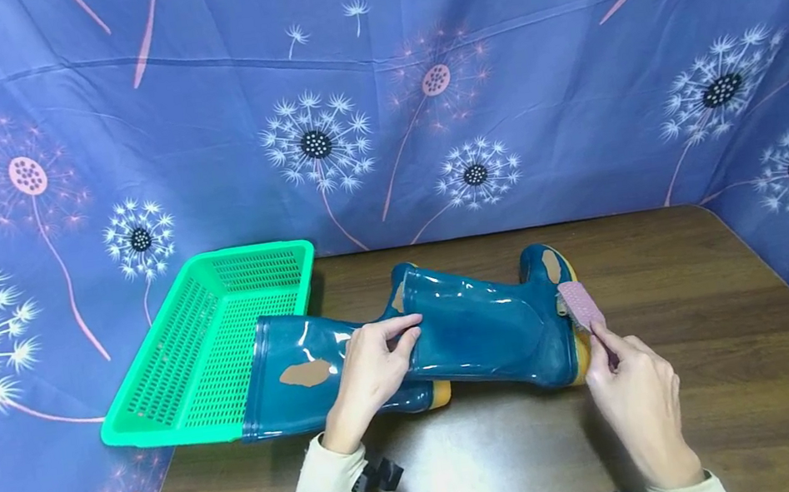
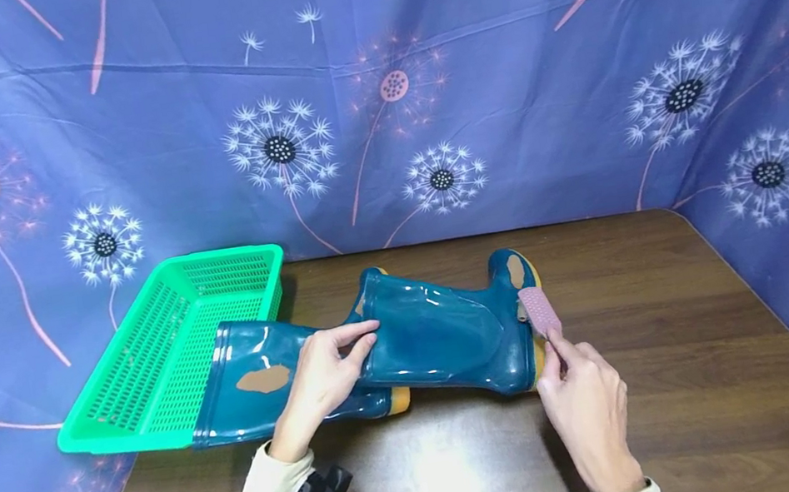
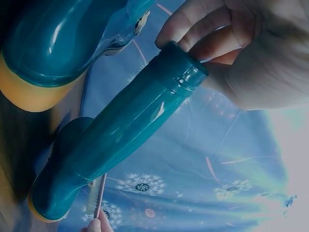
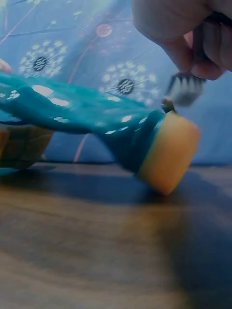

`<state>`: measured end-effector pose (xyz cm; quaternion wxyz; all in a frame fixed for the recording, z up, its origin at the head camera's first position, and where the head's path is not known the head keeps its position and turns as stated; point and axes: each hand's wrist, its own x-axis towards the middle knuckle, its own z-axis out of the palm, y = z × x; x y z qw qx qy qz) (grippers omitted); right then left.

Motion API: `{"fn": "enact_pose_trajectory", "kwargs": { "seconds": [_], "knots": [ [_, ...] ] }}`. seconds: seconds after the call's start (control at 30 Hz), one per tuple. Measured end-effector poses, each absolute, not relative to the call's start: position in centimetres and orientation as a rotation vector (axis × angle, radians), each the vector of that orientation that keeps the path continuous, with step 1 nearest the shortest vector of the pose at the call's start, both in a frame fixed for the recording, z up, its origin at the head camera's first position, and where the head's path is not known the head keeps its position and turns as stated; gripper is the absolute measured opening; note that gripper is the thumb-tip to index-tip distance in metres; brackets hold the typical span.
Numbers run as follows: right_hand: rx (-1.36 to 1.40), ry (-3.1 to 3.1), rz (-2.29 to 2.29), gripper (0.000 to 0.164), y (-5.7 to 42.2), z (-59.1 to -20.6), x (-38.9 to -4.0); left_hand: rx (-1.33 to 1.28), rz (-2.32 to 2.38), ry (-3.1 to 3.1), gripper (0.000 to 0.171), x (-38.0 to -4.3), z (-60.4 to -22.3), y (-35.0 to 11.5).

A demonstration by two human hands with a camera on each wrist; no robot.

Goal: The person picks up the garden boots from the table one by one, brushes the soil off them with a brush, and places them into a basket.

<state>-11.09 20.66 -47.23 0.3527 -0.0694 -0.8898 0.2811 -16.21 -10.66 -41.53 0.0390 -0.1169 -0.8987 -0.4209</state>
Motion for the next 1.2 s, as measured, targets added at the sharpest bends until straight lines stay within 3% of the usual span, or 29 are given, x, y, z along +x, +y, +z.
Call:
{"fn": "enact_pose_trajectory", "kwargs": {
  "seconds": [0.1,0.33,0.67,1.0,1.2],
  "knots": [
    [-0.198,-2.285,0.711,0.025,20.9,-47.0,-10.9,-0.359,-1.283,-2.754,0.031,-16.2,-41.5,-10.6],
    [0.044,-2.294,0.692,0.025,19.8,-47.3,-11.1,-0.348,-1.282,-2.748,0.031,-16.2,-41.6,-10.6],
    [-0.302,-2.313,0.705,0.026,22.7,-47.1,-10.5,-0.361,-1.281,-2.760,0.031,-16.2,-41.6,-10.7],
    [0.045,-2.340,0.709,0.025,21.8,-47.7,-11.1,-0.360,-1.287,-2.750,0.031,-16.1,-41.6,-10.9],
    [-0.121,-2.394,0.698,0.025,23.0,-47.9,-11.2,-0.360,-1.299,-2.752,0.031,-16.1,-41.5,-10.8]
  ]
}}
